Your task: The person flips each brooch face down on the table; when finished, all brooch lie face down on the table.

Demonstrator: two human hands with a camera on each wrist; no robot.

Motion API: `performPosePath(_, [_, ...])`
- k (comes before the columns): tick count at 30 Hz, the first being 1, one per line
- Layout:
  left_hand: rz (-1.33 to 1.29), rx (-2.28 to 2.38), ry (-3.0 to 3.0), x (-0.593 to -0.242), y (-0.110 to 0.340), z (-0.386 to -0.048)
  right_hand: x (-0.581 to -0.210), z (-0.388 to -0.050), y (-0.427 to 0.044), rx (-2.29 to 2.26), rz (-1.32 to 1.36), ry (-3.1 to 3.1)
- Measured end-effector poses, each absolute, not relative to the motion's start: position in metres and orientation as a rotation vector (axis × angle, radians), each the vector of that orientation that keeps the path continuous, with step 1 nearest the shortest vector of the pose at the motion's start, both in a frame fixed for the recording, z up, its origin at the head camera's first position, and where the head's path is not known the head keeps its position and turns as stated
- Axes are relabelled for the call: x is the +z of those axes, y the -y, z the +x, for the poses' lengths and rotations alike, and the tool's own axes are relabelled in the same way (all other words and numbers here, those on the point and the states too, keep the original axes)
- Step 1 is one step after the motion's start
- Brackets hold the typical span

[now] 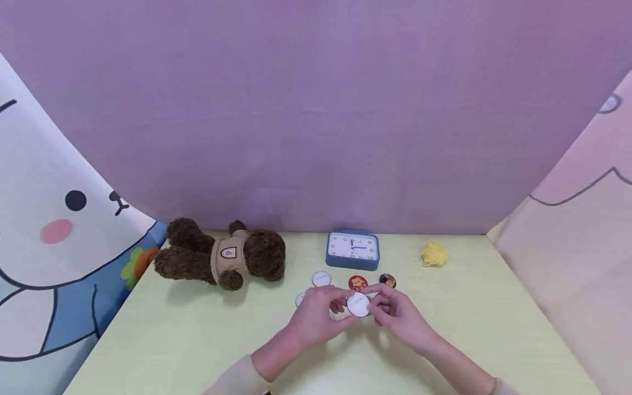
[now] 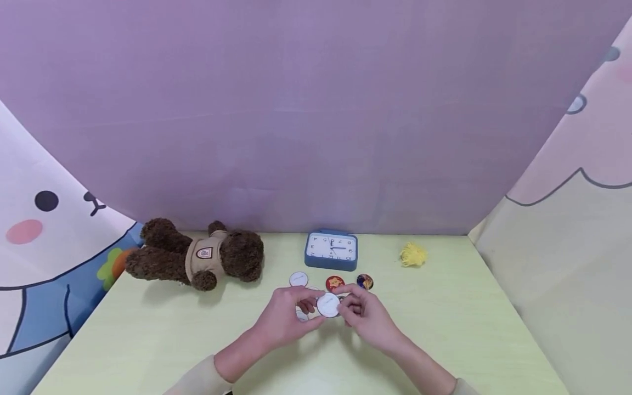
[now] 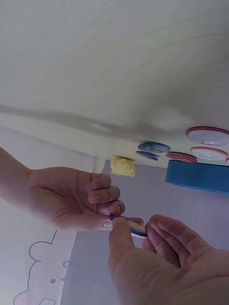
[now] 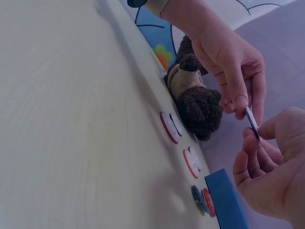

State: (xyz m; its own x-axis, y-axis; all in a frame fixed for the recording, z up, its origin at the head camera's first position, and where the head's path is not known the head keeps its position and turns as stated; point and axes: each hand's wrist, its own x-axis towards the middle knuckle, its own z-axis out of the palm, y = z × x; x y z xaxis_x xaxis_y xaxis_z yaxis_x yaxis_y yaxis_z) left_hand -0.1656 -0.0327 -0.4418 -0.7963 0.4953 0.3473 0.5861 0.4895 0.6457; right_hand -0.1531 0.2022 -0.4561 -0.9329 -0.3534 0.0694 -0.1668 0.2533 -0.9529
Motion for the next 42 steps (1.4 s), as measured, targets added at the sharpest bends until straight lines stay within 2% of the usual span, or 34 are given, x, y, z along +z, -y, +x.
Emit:
performPosePath(8, [-0.983,-1.072,2.625,-0.452,0.032,-0.168,-0.466,-0.151,-0.203,-1.682,-0.622,-2.448])
performPosePath(16, [-1.026,-0.936,2.675,-0.464,0.027,-0.169,-0.476,-0.148,-0.205,-1.388,-0.732,-2.749])
performPosePath(27, [-0.985,-0.843,2.854,-0.481,0.018,-0.168,-0.485,-0.145,-0.199,-1.117,-0.628,-2.889])
performPosePath(42, [-0.984,-0.618,2.894,-0.486,0.012,-0.167,-0.491,-0.141,-0.191,-1.068,-0.580,-2.885])
